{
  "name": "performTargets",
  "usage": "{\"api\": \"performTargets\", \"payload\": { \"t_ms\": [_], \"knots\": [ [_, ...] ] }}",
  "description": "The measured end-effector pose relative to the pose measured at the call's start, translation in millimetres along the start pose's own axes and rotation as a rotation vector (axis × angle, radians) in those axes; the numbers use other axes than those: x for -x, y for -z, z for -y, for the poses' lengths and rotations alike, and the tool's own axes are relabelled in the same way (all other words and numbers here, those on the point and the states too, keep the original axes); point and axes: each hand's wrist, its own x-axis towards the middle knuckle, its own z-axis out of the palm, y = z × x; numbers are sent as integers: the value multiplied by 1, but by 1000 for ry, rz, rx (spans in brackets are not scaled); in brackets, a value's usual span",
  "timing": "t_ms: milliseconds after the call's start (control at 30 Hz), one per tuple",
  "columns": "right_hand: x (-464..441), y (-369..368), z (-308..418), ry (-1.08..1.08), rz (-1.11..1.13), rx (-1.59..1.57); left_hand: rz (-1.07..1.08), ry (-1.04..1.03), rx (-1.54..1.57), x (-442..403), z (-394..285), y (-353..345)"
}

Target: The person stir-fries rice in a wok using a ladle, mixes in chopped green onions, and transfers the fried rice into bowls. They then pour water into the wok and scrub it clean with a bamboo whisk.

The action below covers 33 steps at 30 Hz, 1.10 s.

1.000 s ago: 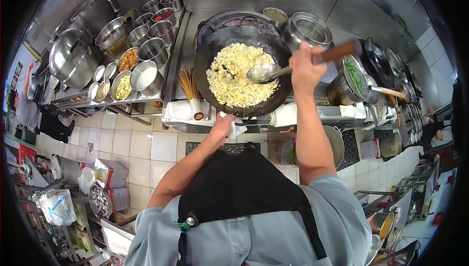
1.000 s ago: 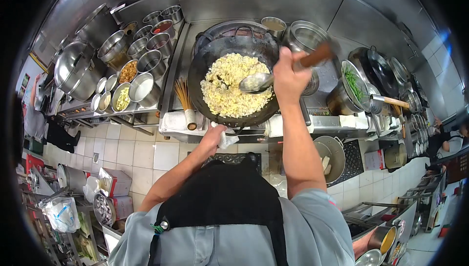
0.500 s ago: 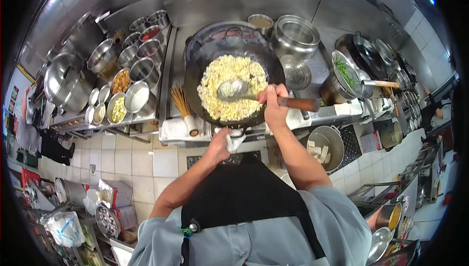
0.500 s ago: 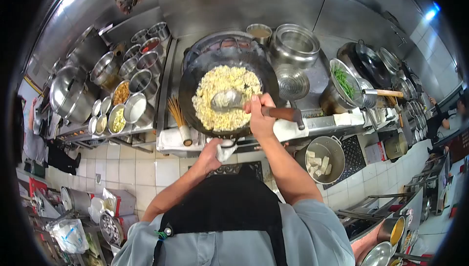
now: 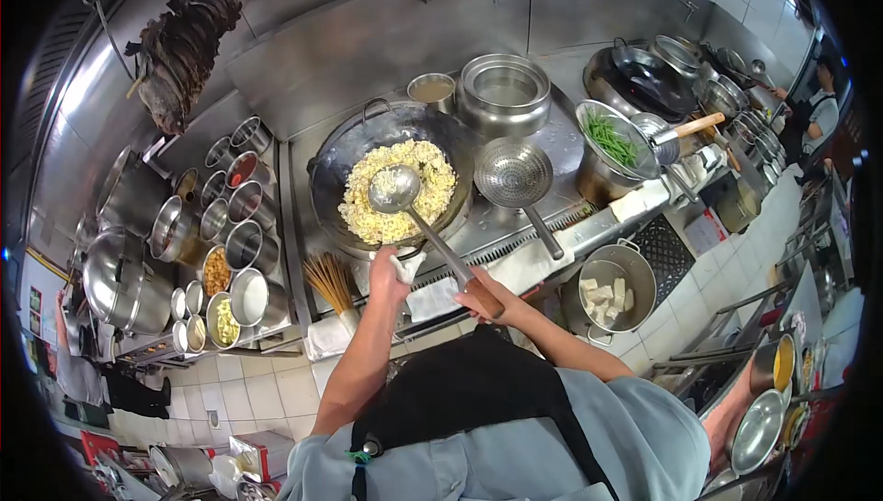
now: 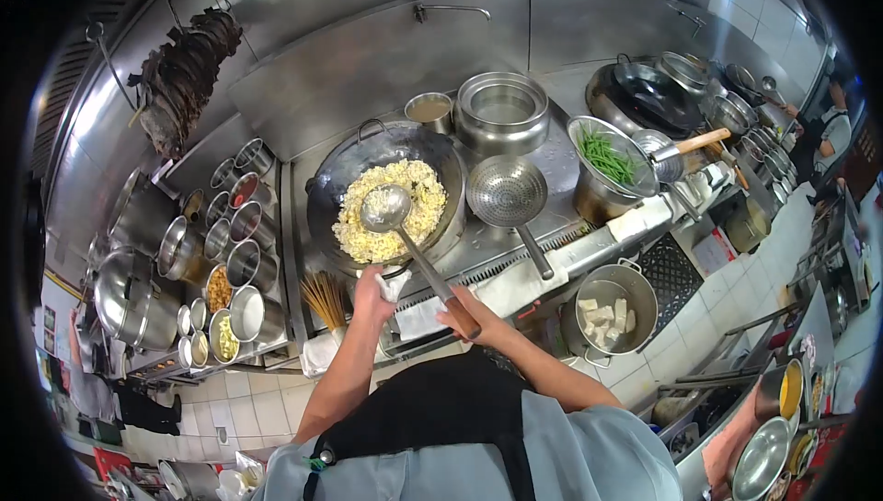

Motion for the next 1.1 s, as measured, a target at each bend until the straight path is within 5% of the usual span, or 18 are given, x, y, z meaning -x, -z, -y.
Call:
{"api": "performTargets", "payload": {
  "t_ms": [233, 267, 333, 433, 633, 900, 1100],
  "knots": [
    [-4, 21, -98, -54, 114, 531, 8, 8, -143, -131, -10, 68],
    [6, 29, -102, -118, 110, 546, -188, 42, -312, -117, -9, 56],
    [30, 38, -112, -140, 8, 519, -120, 149, -373, -65, -12, 40],
    [70, 27, -129, -229, -171, 488, 157, 511, -368, -15, 2, 58],
    [147, -39, -124, -404, -616, 398, 497, 771, -544, 63, 44, 54],
    [205, -183, -138, -493, -504, 167, 630, 1204, -797, 49, 70, 113],
    [280, -252, -128, -665, -842, 57, 734, 1089, -1301, 90, 123, 133]
  ]
}}
